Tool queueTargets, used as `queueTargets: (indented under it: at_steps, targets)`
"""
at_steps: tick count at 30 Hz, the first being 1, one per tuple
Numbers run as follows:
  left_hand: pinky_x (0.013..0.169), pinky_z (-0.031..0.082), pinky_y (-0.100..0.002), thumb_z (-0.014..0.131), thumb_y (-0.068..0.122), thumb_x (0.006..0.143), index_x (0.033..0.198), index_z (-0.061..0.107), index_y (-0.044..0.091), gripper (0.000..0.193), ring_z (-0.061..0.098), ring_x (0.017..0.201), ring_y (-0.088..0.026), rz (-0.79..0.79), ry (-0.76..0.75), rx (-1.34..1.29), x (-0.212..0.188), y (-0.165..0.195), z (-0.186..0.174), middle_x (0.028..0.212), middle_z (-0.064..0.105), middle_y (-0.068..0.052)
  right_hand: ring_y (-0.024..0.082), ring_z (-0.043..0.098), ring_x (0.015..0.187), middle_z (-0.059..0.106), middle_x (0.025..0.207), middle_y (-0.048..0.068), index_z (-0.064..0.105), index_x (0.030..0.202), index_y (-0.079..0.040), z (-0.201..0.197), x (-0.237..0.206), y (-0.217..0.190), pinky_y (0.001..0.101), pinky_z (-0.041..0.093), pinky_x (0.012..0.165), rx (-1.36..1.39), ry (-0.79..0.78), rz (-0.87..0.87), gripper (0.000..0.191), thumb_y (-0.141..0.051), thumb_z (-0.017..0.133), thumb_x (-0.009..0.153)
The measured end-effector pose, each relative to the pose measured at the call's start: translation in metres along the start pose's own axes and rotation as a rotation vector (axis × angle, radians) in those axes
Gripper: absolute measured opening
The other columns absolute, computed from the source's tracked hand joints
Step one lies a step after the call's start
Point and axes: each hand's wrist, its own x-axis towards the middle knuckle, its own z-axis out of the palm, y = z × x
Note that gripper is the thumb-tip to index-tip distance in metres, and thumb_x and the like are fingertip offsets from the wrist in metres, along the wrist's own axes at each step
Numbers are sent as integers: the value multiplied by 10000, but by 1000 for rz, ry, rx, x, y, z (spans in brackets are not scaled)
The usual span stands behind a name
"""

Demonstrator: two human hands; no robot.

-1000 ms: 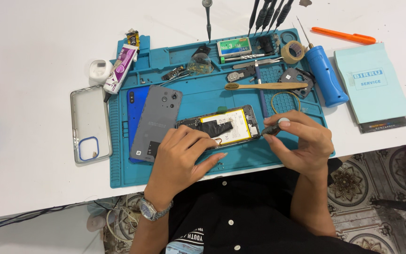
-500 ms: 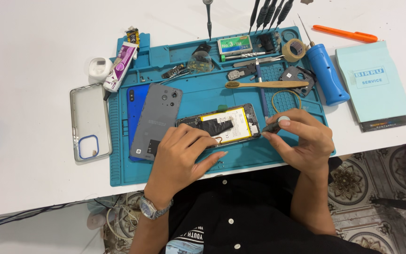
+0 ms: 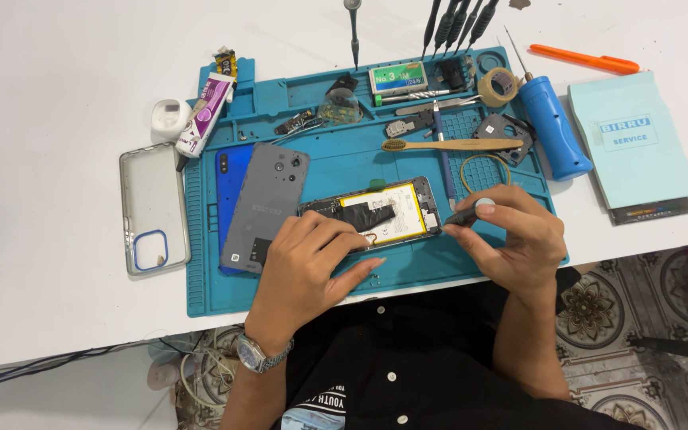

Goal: The person repairs a disassembled smartphone on a blue silicone work mat, using a screwdriver to unscrew and re-tighten small screws on the phone's internal frame while holding the phone steady with the other hand. They reposition the phone and work on different edges of the device throughout the episode.

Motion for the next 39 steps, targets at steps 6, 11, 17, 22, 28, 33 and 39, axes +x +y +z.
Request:
queueTargets:
  at_steps: [6,11,17,22,28,33,39]
  targets:
    - [729,462,-356,835,366,842,927,746,113,281,627,865,-196,-1,0,-4,1,0,0,934,715,16,255,754,940,707,1051,211,521,1310,-95,0,5,-4,298,654,701,8,-18,-18,604,55,844,823]
    - [736,464,-356,834,365,846,933,747,113,281,629,870,-198,-4,-4,-7,0,0,-1,935,713,15,260,769,930,725,1060,215,532,1333,-88,1,7,-7,294,658,696,63,-33,-17,572,103,772,849]
    - [741,467,-356,833,369,847,934,749,115,281,628,872,-197,-6,-1,-12,0,-1,0,935,715,17,211,720,847,685,999,198,562,1285,-90,-1,9,-9,267,594,653,-16,-6,-28,577,24,848,797]
    - [748,471,-354,831,371,848,928,747,116,280,632,880,-194,-8,-2,-21,0,0,0,940,716,17,220,696,864,689,994,182,564,1297,-90,-2,12,-10,279,557,670,37,-14,-45,565,34,816,807]
    - [747,470,-355,830,368,847,925,748,117,275,628,878,-195,-17,-4,-20,-1,0,-1,937,716,21,227,660,862,667,1012,216,561,1264,-93,-2,15,-14,306,519,694,29,-4,-50,537,41,789,796]
    - [741,467,-357,834,366,843,923,747,115,278,627,873,-197,-12,-2,-13,0,1,-1,934,713,20,191,662,819,675,934,151,584,1267,-71,0,15,-14,258,517,639,21,-1,-22,535,52,806,796]
    - [744,465,-360,833,365,841,928,749,112,280,625,872,-203,-13,-1,-15,0,1,-2,934,711,17,220,679,842,694,985,179,573,1283,-80,-2,12,-11,290,525,691,26,-22,-35,557,62,800,794]
